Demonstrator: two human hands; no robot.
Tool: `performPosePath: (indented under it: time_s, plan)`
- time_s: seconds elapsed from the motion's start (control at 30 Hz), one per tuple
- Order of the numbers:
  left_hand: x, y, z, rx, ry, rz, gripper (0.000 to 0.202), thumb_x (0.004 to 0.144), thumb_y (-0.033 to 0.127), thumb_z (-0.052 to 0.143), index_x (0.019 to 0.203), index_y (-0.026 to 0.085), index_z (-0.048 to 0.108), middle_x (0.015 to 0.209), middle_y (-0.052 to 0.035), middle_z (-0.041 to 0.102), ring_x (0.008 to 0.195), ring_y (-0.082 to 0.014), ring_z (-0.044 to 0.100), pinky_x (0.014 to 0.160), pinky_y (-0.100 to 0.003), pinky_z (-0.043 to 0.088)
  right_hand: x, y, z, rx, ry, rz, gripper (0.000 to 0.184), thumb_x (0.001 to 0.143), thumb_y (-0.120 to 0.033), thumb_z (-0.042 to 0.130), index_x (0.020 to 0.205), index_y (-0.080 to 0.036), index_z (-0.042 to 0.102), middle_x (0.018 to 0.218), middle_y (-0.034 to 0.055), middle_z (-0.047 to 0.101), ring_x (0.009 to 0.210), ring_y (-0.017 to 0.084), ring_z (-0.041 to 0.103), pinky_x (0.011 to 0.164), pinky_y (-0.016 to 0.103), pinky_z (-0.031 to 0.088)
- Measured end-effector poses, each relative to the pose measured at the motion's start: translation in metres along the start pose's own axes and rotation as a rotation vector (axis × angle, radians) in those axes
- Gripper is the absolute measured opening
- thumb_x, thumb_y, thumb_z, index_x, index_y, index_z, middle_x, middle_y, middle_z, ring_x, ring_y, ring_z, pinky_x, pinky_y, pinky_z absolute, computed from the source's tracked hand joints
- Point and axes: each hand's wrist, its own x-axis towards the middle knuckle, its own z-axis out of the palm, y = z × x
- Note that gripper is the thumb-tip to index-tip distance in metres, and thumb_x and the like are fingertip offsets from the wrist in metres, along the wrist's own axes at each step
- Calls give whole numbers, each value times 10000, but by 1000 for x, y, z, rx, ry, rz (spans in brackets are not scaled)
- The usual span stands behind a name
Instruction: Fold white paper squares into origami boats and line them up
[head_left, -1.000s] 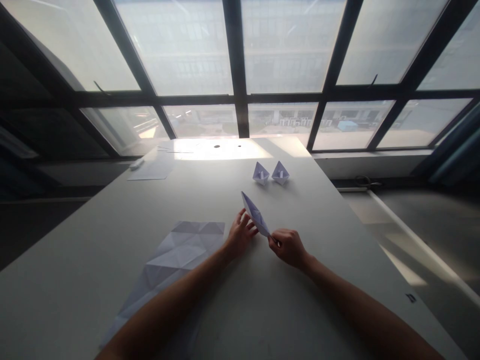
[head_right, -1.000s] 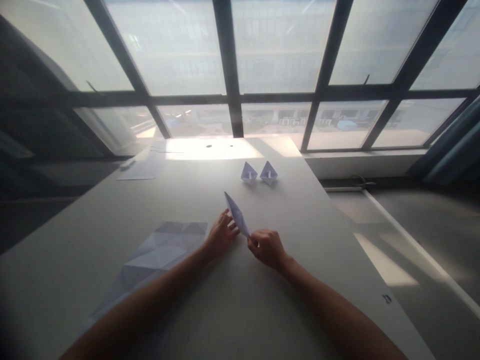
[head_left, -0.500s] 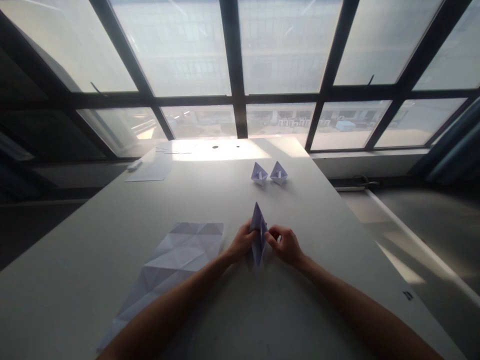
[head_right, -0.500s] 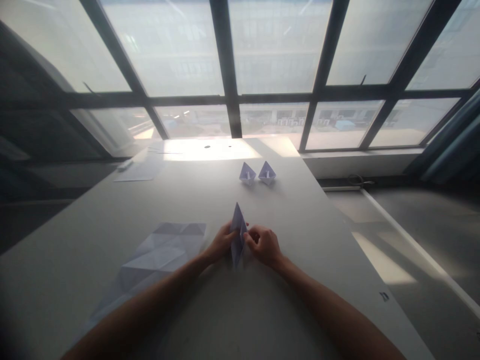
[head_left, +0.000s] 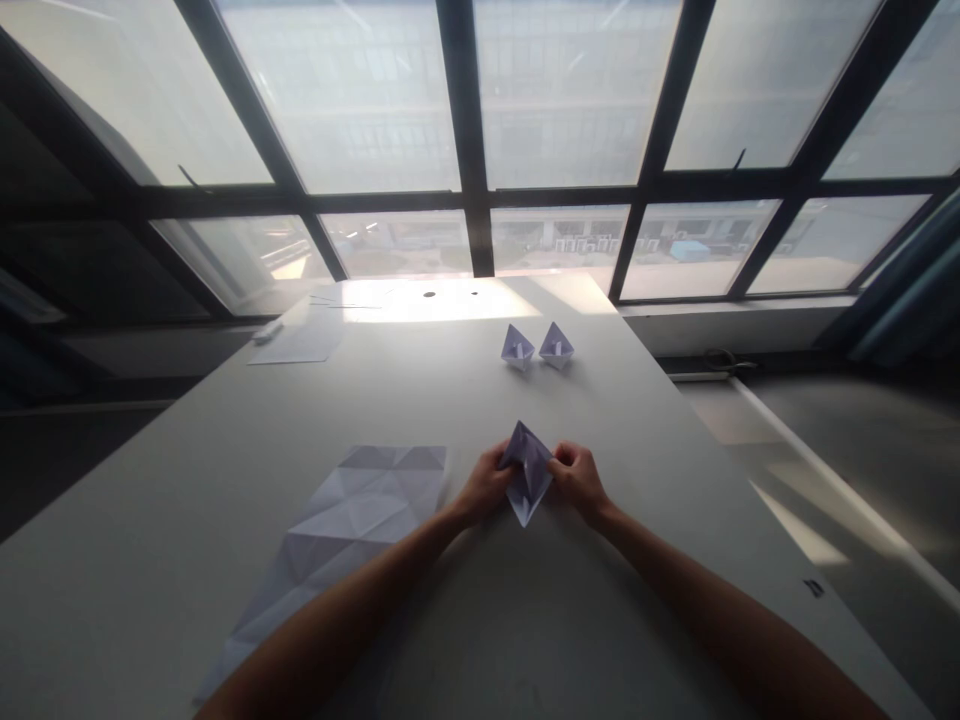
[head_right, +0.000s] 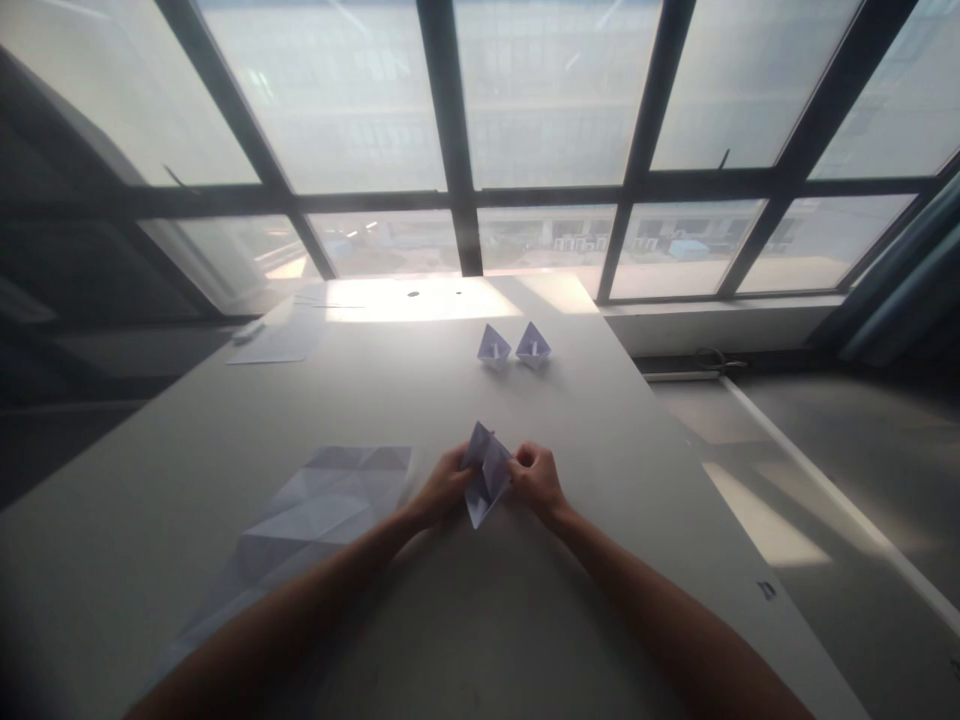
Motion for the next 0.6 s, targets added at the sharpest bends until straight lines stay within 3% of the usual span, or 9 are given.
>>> performPosePath:
  time_s: [0.23,0.43,0.6]
  plan:
    - [0,-4,-1,10,-73,-18,167,743,258,675,860,141,697,786,-37,654,788,-208,590,742,-271,456,2,-1,-1,72,-77,43,179,642,-269,597,632,-217,426,577,-65,414,543,102,359,489,221,288]
    - [-1,-3,-2,23,-88,-19,226,731,301,701,887,137,703,781,-42,648,778,-213,582,707,-258,444,3,-2,-3,62,-150,68,278,649,-330,622,600,-225,369,551,-77,371,530,94,327,481,223,261]
    - [-2,2,-2,44,-97,-61,211,735,296,676,862,130,710,754,-32,648,685,-172,558,608,-223,400,5,1,-4,81,-135,91,295,686,-413,638,609,-209,438,552,-63,425,529,100,356,493,234,281]
